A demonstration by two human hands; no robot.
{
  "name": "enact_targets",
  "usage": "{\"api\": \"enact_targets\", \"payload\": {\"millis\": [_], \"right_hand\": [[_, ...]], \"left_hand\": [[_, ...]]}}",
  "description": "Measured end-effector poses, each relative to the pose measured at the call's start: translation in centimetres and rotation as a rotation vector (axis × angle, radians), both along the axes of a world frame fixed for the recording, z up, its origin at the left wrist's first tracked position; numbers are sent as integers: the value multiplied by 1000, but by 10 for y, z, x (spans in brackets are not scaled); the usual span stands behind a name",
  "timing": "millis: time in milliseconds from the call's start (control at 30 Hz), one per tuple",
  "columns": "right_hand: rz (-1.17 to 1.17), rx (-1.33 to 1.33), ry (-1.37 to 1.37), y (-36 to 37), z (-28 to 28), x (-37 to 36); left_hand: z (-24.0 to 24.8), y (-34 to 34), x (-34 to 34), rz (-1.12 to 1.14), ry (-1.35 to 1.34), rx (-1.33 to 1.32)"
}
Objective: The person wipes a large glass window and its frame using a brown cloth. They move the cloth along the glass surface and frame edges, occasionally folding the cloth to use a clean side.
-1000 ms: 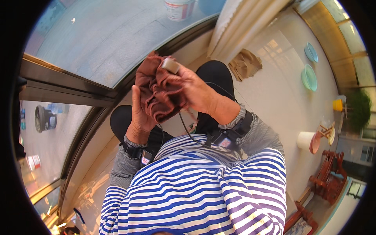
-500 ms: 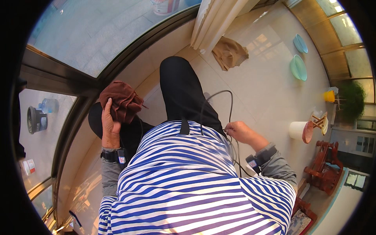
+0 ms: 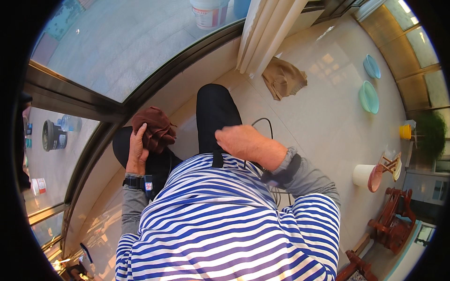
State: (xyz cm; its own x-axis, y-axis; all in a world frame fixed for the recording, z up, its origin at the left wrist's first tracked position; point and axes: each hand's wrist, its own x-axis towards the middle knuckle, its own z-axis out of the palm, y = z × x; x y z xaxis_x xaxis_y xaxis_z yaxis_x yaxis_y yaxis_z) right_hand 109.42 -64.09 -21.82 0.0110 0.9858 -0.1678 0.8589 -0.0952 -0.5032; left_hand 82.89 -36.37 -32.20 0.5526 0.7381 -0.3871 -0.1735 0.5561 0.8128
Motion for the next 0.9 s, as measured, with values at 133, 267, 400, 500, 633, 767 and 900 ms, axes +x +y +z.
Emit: {"api": "enact_targets", "payload": {"millis": [133,267,400,500,633,767,900], "right_hand": [[37,-708,-91,-76,-32,33],[-115,-492,171,-144,-49,7],[-176,-199,-36,-133,-56,-17],[-130,-231,-183,-117,-54,-19],[-145,-309,-373,-98,-62,-23],[-94,-420,-481,-91,-67,-23],[-248,-390,-525,-96,-85,-20]], "left_hand": [[-7,2,2,-34,-72,-35],[-19,6,3,-13,24,-58],[-25,14,8,-15,31,-58],[-26,13,9,-10,39,-46],[-27,12,6,-6,-9,-89],[-26,9,2,21,-46,-68],[-28,11,3,-18,-39,-84]]}}
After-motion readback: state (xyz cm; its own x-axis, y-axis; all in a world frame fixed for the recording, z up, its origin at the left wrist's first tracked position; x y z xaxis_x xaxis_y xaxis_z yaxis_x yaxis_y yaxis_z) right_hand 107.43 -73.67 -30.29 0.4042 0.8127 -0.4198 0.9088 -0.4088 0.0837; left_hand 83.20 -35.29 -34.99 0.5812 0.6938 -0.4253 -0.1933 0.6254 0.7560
